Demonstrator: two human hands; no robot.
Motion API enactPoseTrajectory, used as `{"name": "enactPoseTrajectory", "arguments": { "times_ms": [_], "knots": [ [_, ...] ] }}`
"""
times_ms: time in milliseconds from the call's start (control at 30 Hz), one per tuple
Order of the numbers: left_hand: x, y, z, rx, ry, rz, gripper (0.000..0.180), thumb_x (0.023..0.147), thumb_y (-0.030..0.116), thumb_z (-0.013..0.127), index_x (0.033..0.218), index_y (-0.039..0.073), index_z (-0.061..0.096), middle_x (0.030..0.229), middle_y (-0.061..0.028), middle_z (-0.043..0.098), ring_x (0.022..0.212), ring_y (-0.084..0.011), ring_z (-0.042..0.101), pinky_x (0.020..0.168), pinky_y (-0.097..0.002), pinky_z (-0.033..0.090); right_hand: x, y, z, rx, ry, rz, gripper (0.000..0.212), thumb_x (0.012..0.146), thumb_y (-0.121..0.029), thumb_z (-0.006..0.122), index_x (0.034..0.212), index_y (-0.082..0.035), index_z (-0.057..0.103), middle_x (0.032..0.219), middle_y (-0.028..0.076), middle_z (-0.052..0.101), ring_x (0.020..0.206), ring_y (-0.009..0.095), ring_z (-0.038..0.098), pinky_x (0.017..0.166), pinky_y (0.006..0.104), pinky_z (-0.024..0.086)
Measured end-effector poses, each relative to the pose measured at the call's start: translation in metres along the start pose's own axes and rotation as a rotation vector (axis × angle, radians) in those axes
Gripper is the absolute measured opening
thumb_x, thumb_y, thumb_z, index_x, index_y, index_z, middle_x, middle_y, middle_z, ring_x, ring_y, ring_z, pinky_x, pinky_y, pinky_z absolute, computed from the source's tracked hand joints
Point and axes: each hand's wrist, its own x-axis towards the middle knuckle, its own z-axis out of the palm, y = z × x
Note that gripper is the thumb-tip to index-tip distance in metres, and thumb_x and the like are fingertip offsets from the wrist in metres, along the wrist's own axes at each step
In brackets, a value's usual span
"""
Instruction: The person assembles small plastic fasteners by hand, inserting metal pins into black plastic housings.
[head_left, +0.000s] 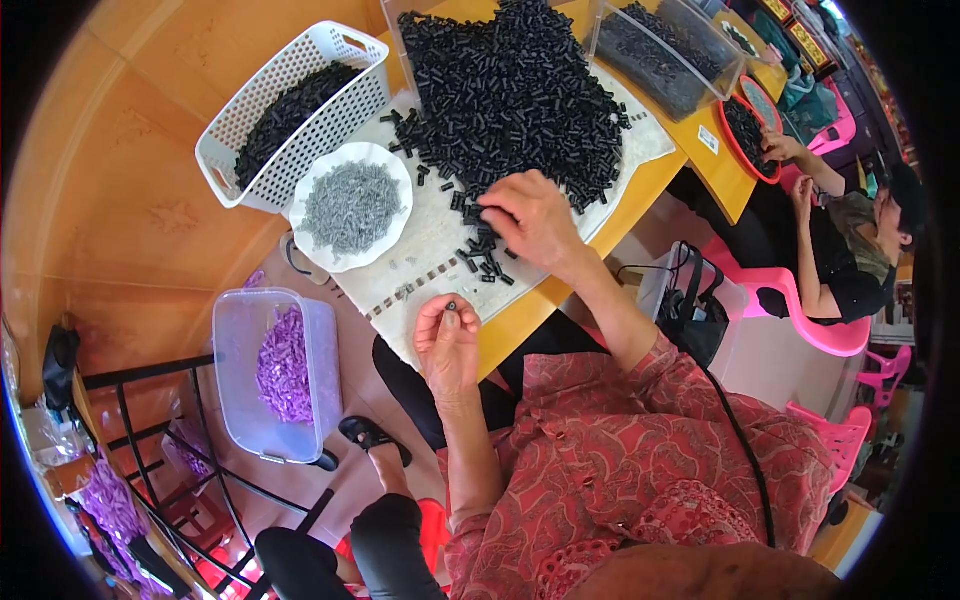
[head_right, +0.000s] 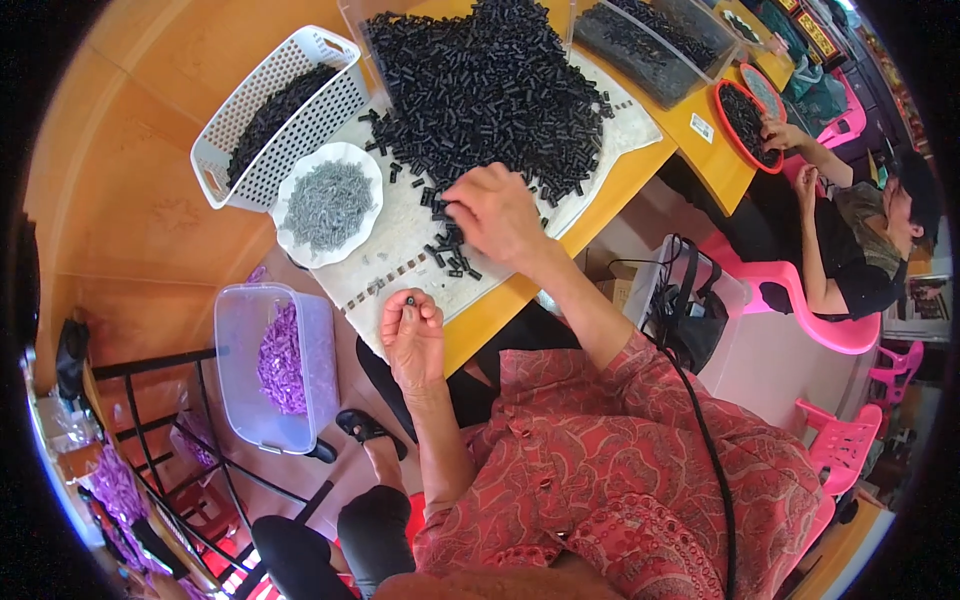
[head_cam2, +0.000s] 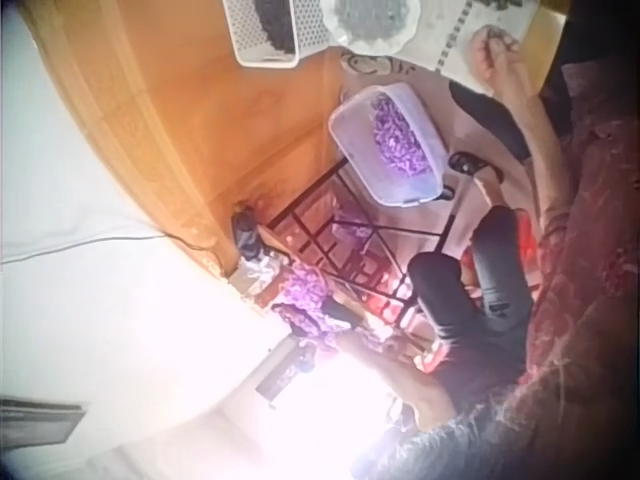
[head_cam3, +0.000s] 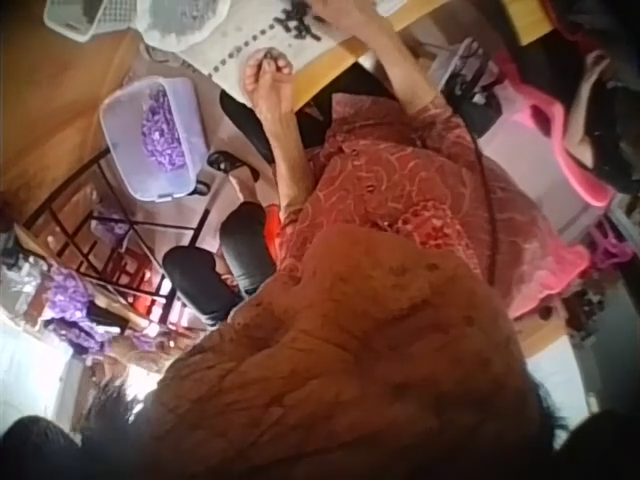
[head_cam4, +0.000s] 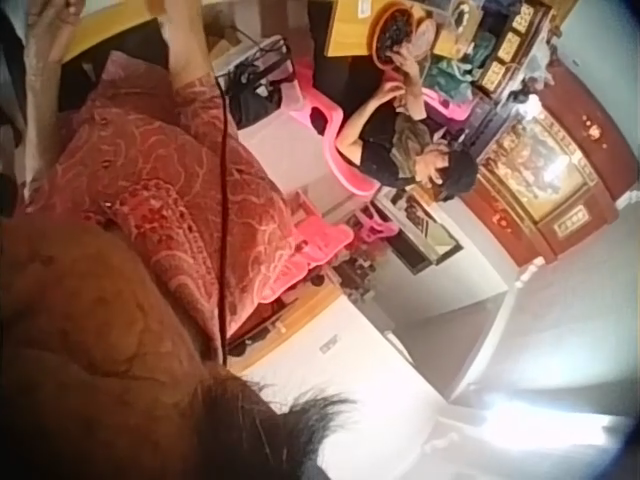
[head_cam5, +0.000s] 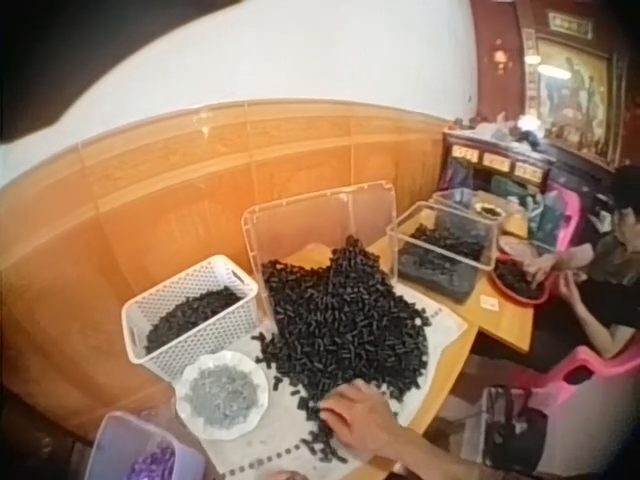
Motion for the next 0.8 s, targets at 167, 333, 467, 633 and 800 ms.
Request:
{"name": "enactPoseTrajectory", "arguments": {
  "times_ms": [167,333,467,633,800],
  "knots": [
    [-0.001,0.001,-0.002,0.004,0.003,-0.009,0.020,0.088,0.002,0.060,0.108,0.002,0.060,0.099,-0.0105,0.058,0.083,-0.0166,0.050,0.072,-0.0249,0.042,0.005,-0.011,0.011,-0.019,-0.144,-0.067,0.019,0.075,-0.016,0.070,0.094,-0.014,0.067,0.102,-0.001,0.062,0.098,0.022,0.053,0.086,0.0397,0.038],
    [0.001,0.000,-0.003,-0.059,0.036,-0.008,0.020,0.086,-0.002,0.060,0.106,-0.002,0.060,0.098,-0.0132,0.060,0.084,-0.0184,0.054,0.075,-0.0265,0.046,0.020,0.011,0.010,-0.109,-0.148,-0.170,0.015,0.075,-0.016,0.070,0.090,-0.015,0.067,0.110,-0.001,0.060,0.109,0.022,0.051,0.095,0.0440,0.034],
    [0.002,0.000,-0.003,-0.055,0.050,-0.006,0.020,0.086,-0.002,0.060,0.106,-0.001,0.060,0.099,-0.0131,0.060,0.083,-0.0184,0.054,0.075,-0.0267,0.046,0.033,0.042,-0.001,-0.274,-0.164,-0.150,0.012,0.073,-0.011,0.068,0.084,-0.014,0.068,0.105,-0.003,0.062,0.106,0.020,0.052,0.096,0.0462,0.033],
    [0.001,0.000,-0.003,-0.039,0.045,-0.022,0.019,0.086,0.000,0.061,0.105,0.000,0.060,0.099,-0.0128,0.060,0.082,-0.0184,0.054,0.073,-0.0265,0.045,0.043,0.071,-0.015,-0.323,-0.082,-0.092,0.016,0.069,-0.002,0.068,0.082,-0.011,0.067,0.098,-0.003,0.064,0.099,0.019,0.054,0.094,0.0410,0.035],
    [0.001,0.000,-0.003,-0.027,0.043,-0.008,0.019,0.087,0.001,0.061,0.106,0.001,0.060,0.099,-0.0129,0.060,0.081,-0.0187,0.054,0.069,-0.0268,0.045,0.051,0.067,-0.013,-0.296,-0.020,-0.023,0.020,0.068,0.003,0.066,0.083,-0.010,0.067,0.096,-0.002,0.065,0.097,0.020,0.054,0.088,0.0376,0.038]
  ]
}}
